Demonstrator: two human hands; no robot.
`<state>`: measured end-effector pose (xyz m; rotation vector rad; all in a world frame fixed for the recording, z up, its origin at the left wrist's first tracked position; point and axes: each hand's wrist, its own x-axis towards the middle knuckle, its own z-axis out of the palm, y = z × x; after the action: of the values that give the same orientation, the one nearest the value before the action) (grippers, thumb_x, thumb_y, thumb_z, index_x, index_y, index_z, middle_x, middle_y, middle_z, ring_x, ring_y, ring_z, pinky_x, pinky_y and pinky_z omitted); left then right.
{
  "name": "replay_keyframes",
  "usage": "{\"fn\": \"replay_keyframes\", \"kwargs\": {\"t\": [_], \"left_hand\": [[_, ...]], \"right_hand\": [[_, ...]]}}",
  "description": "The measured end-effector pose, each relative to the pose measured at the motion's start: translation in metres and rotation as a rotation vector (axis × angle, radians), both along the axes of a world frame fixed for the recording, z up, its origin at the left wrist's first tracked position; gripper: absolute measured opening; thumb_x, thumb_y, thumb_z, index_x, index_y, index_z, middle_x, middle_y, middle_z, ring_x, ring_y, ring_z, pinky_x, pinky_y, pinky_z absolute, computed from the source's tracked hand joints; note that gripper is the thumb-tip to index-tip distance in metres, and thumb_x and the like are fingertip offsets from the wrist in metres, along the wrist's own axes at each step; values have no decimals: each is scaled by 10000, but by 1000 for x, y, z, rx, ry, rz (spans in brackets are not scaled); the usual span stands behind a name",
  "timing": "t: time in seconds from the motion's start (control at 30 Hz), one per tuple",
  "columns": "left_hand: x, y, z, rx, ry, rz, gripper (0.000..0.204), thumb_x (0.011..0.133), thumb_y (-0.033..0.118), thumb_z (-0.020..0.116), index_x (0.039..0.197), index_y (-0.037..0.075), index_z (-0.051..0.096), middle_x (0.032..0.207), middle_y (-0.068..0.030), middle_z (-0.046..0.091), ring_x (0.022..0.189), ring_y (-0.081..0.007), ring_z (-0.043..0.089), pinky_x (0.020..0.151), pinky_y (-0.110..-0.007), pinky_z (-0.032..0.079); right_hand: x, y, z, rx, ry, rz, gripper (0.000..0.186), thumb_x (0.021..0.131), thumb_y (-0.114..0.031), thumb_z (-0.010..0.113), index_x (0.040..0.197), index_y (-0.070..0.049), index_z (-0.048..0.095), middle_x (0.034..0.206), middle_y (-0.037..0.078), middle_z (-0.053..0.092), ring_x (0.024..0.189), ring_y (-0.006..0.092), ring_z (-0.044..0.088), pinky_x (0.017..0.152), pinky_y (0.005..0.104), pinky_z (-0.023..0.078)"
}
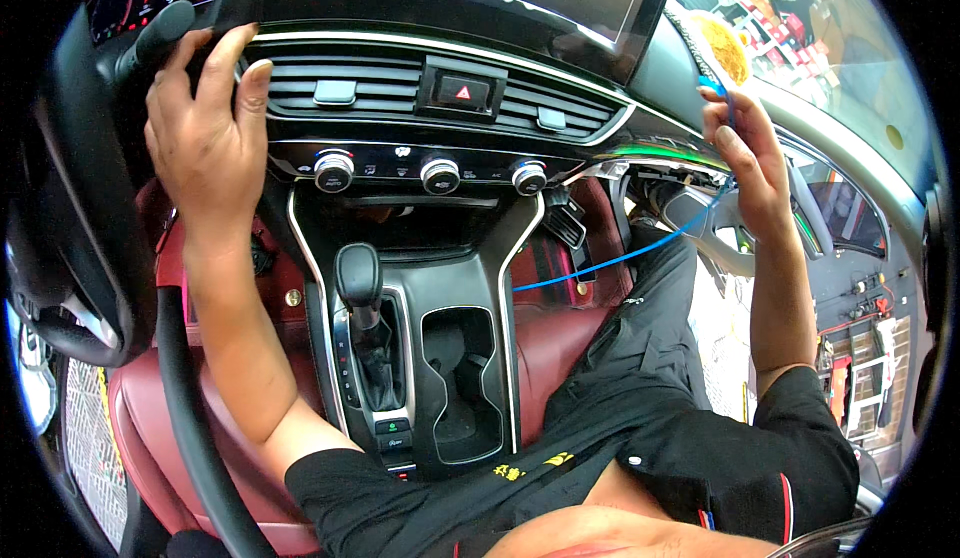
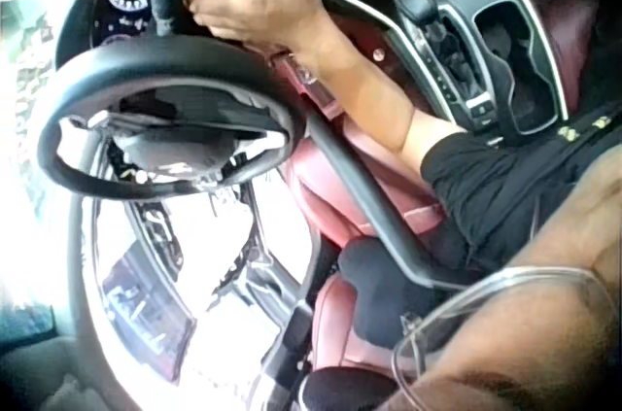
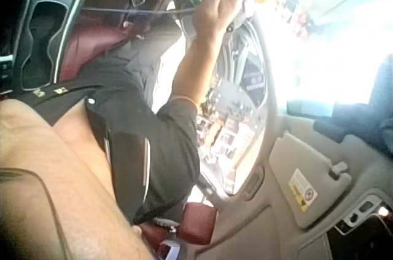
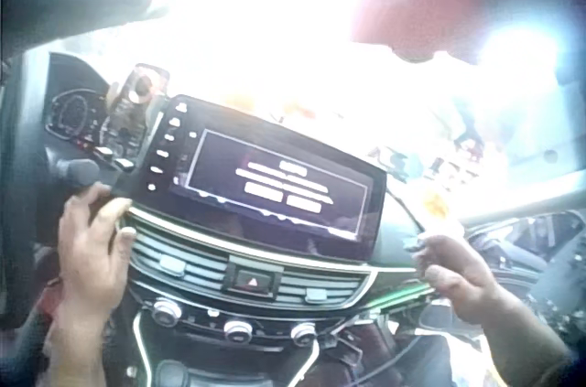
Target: The person prepares a blue light strip by hand, feeds it behind a car dashboard panel using a blue prying tool, and then removes the central air vent assembly by hand.
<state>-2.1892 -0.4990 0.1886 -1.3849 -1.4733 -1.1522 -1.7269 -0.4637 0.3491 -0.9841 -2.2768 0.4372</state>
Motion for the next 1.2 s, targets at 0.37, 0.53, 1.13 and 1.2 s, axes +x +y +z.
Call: {"fn": "replay_keyframes", "kwargs": {"t": [0.37, 0.53, 1.13, 1.2], "left_hand": [[-9, 9, -9, 239, -267, -364, 203, 1002, 122, 660, 1164, 38, 749, 1236, -123, 697, 1216, -295, 632, 1070, -396, 469], [-5, 8, -9, 264, -317, -355, 201, 1000, 147, 677, 1151, 46, 764, 1234, -125, 723, 1234, -289, 641, 1091, -401, 467], [2, 3, -8, 282, -212, -290, 197, 945, 99, 700, 1106, 65, 808, 1179, -106, 727, 1124, -274, 663, 993, -394, 522], [3, 2, -8, 275, -177, -272, 219, 933, 96, 708, 1125, 74, 811, 1170, -103, 725, 1102, -276, 661, 982, -392, 522]], "right_hand": [[-190, -1, -5, 563, -123, 341, 335, 969, -70, 686, 1295, -123, 741, 912, 97, 660, 799, 227, 641, 727, 315, 512], [-242, 19, -30, 623, -170, 357, 307, 950, -53, 724, 1238, -143, 782, 994, 65, 727, 845, 154, 689, 746, 273, 531], [-255, 26, -61, 805, -47, 291, 358, 887, -69, 730, 1229, -166, 769, 1009, 83, 682, 850, 266, 694, 748, 366, 572], [-256, 26, -64, 837, -54, 294, 398, 870, -52, 744, 1249, -173, 757, 1012, 71, 671, 806, 239, 689, 712, 352, 577]]}}
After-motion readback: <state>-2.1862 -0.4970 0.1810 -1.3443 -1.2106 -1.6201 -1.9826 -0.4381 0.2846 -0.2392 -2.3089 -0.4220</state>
